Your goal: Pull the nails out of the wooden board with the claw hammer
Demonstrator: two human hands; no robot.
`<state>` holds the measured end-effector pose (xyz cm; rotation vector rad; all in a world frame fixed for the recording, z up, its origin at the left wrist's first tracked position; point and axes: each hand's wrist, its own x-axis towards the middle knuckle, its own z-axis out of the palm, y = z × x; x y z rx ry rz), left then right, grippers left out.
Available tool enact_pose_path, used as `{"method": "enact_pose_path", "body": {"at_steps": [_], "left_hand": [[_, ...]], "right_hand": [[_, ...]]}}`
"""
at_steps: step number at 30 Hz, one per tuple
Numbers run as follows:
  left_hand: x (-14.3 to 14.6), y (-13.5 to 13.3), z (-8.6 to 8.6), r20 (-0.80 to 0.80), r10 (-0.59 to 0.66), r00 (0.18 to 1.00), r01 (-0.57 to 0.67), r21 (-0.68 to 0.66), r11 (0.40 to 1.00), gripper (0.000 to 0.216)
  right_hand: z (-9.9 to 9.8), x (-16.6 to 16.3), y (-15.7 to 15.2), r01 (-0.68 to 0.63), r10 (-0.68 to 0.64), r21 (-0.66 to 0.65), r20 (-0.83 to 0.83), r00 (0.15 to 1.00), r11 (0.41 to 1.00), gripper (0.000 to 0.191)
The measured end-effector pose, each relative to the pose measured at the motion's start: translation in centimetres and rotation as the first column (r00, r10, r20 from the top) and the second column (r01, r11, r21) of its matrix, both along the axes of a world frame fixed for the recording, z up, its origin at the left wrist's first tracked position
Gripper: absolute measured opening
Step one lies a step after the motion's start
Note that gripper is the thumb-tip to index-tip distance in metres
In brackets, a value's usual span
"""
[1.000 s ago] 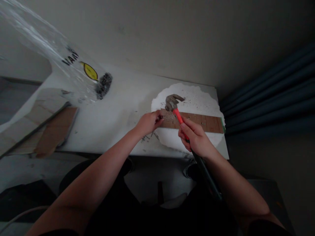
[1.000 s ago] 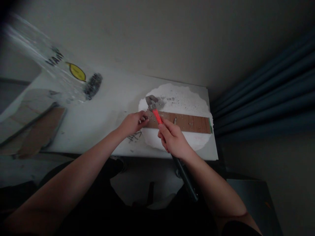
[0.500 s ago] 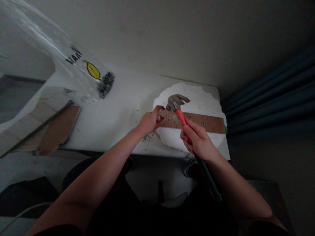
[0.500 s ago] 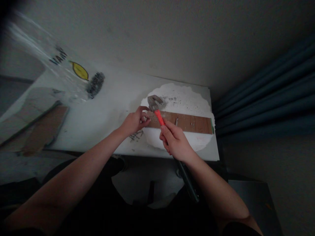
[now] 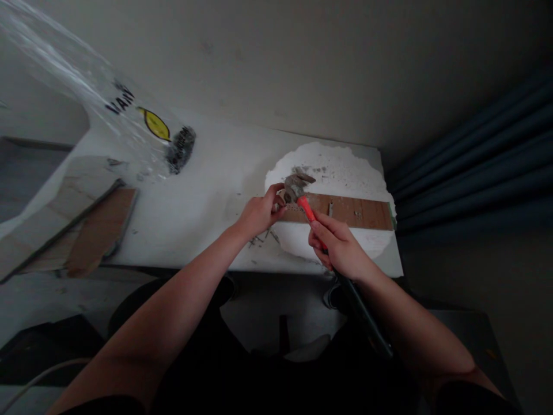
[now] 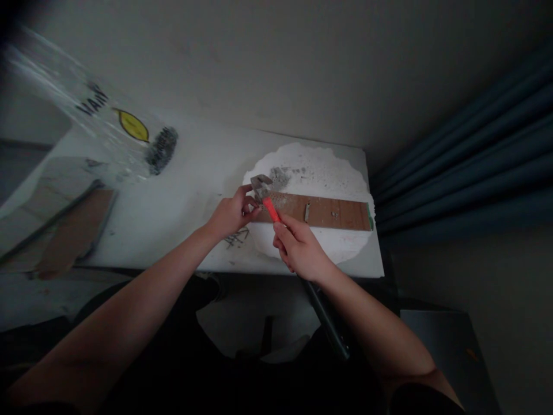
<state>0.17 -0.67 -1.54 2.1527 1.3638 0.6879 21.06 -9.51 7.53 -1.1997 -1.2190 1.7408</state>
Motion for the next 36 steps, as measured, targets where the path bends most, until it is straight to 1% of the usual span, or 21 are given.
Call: {"method": "enact_pose_path", "body": {"at_steps": [3,5,8,10,14,18,20,22,27,29,31,34,36], "left_hand": [[0.0,0.0,-0.1,0.018,0.003,1.0,-0.003,-0.001,1.0,0.059],[-0.1,0.1,-0.2,0.035,0.015,0.999,-0.015,-0.006,1.0,0.054],[-0.2,0.3,-0.4,0.024,0.037,0.999,-0.036,-0.017,0.999,0.026],[-0.3,0.4,-0.6,0.021,0.023,1.0,-0.023,-0.02,1.0,0.016],[-0.4,0.6,-0.8,0.111,-0.04,0.993,0.036,0.033,0.999,0.015],[-0.4,0.8,-1.1,0.17,-0.002,0.985,-0.003,0.028,1.0,0.015],[-0.5,0.9,-1.1,0.163,0.009,0.987,-0.012,0.016,1.0,0.015],[-0.6,0.8,-1.0,0.145,-0.005,0.989,0.002,0.018,1.0,0.016],[-0.4,0.6,-0.6,0.045,-0.06,0.997,0.055,0.098,0.994,0.015],[-0.2,0.5,-0.5,0.007,-0.069,0.998,0.067,0.111,0.992,0.014],[-0.1,0.4,-0.4,-0.016,-0.066,0.998,0.067,0.097,0.993,0.015],[0.0,0.2,-0.2,-0.017,-0.066,0.998,0.067,0.083,0.994,0.015],[0.0,0.2,-0.2,-0.012,-0.071,0.997,0.072,0.091,0.993,0.016]], "right_hand": [[0.0,-0.1,-0.1,0.014,-0.013,0.019,-0.025,1.0,1.0,0.039],[-0.2,-0.1,0.0,0.015,-0.014,0.024,-0.025,1.0,1.0,0.037],[-0.6,-0.1,0.2,0.017,-0.017,0.009,-0.002,1.0,1.0,0.033],[-0.7,0.0,0.3,0.029,-0.029,0.02,0.016,0.999,0.999,0.032],[-0.5,0.1,0.3,0.032,-0.032,0.052,0.006,0.999,0.998,0.034],[-0.4,0.3,0.3,0.021,-0.02,0.058,-0.017,1.0,0.998,0.033],[-0.4,0.3,0.4,0.018,-0.017,0.069,-0.019,1.0,0.997,0.032],[-0.5,0.4,0.4,0.015,-0.014,0.073,-0.014,1.0,0.997,0.033],[-0.4,0.2,0.3,0.0,0.0,0.04,0.013,1.0,0.999,0.036],[-0.2,0.1,0.2,-0.008,0.007,0.027,0.016,1.0,1.0,0.034],[0.1,0.1,0.1,-0.011,0.01,0.021,0.015,1.0,1.0,0.03],[0.3,0.0,-0.1,0.01,-0.01,0.025,-0.003,1.0,1.0,0.027],[0.1,-0.1,0.0,0.019,-0.018,0.032,-0.016,1.0,0.999,0.026]]}}
